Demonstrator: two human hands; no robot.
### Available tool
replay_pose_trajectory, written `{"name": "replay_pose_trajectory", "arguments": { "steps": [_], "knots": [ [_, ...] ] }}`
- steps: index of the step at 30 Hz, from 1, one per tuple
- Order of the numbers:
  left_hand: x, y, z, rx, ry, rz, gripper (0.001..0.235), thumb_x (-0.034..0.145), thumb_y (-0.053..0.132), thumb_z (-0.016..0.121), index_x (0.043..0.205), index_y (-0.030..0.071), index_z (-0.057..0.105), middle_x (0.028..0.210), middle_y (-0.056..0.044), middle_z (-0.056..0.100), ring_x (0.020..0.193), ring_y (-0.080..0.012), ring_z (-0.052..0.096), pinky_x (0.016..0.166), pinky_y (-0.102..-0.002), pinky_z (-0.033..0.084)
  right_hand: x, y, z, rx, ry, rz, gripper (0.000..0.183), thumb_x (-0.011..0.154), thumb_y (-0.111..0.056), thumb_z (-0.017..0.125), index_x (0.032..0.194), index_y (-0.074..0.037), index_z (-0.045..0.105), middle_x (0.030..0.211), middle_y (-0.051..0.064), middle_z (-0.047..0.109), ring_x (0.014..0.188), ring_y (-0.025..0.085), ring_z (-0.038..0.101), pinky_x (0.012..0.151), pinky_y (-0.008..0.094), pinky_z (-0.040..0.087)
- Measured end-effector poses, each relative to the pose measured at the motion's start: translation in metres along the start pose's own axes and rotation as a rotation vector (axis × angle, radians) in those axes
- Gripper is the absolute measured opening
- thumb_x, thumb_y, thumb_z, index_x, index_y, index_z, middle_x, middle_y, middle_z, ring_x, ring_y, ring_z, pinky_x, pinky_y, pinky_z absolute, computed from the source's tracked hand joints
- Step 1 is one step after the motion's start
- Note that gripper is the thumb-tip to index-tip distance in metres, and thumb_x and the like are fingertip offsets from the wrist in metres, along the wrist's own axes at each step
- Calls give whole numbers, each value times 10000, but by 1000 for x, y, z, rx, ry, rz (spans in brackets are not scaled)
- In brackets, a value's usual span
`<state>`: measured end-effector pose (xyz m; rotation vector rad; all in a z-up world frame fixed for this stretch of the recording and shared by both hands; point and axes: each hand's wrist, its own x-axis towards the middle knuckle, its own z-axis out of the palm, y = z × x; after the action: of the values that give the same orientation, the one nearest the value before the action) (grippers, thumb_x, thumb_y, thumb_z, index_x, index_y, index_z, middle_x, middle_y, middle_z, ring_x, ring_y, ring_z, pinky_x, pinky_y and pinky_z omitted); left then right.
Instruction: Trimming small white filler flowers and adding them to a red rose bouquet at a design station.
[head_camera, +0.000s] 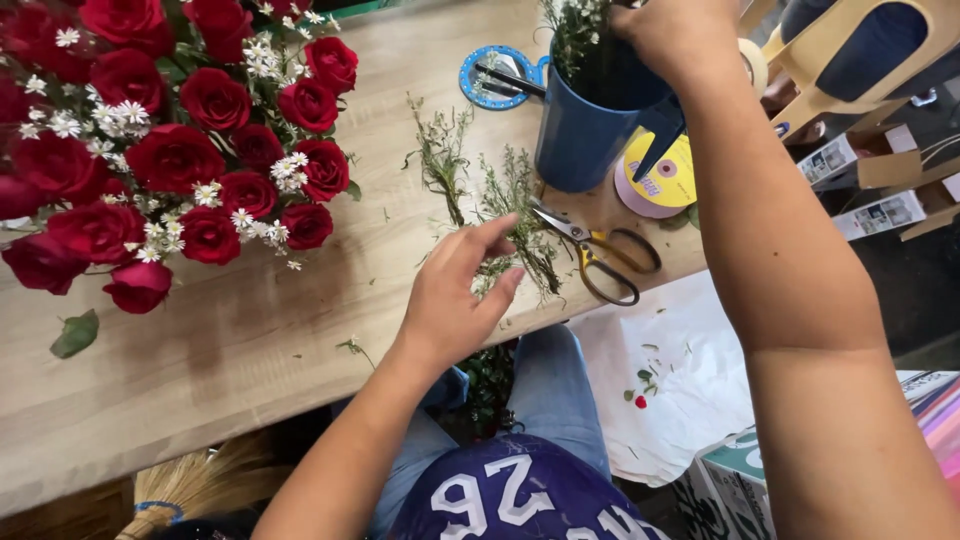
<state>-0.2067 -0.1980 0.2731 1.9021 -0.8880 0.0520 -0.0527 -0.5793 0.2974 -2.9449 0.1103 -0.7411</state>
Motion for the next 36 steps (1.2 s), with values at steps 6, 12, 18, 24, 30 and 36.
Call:
{"name": "replay_pose_trajectory", "arguments": {
  "steps": [6, 12, 18, 24, 30, 36],
  "knots": [
    [68, 22, 1, 49, 13, 158, 424, 1043, 297, 568, 1451, 210, 493, 1159, -44, 691, 1091, -243, 658, 913, -412, 513, -23, -5, -25, 27, 58, 71, 217, 960, -353, 781, 901, -161, 696, 866, 53, 695, 791, 278, 585, 645, 498, 395],
    [172, 8, 62, 123, 41, 350, 432, 948, 146, 618, 1376, 185, 580, 1460, -76, 553, 1325, -322, 604, 1116, -453, 515, -49, -9, -47, 253, 88, 87, 179, 920, -289, 714, 847, -125, 712, 792, 9, 704, 771, 115, 596, 604, 378, 425],
    [222, -14, 86, 418, 101, 333, 484, 806, 140, 724, 1270, 101, 593, 1349, -159, 591, 1222, -395, 587, 1042, -516, 500, -66, -24, -71, 460, 95, 119, 60, 1006, -174, 704, 1004, -119, 730, 923, -6, 748, 831, 98, 656, 709, 335, 482],
    [229, -21, 90, 684, 245, 213, 599, 761, 334, 867, 1254, 176, 566, 1187, -63, 639, 1093, -344, 612, 850, -506, 545, -71, -21, -62, 802, 96, 8, 76, 1078, -9, 641, 1136, -58, 636, 1066, 63, 675, 991, 181, 658, 881, 355, 535],
    [241, -23, 93, 574, 308, 170, 320, 801, 219, 772, 1083, 184, 626, 1068, -83, 662, 981, -403, 630, 753, -571, 525, -73, -32, -68, 897, 40, 50, 120, 1039, -47, 663, 1158, -55, 674, 1054, 25, 648, 959, 134, 584, 868, 326, 497],
    [235, -10, 77, 387, 323, 63, 238, 841, 256, 735, 1014, 120, 645, 994, -148, 676, 932, -446, 624, 754, -575, 493, -77, -26, -74, 894, 54, 11, 94, 1078, -55, 717, 1170, -61, 697, 1092, 18, 686, 979, 130, 603, 893, 333, 523]
  ]
}}
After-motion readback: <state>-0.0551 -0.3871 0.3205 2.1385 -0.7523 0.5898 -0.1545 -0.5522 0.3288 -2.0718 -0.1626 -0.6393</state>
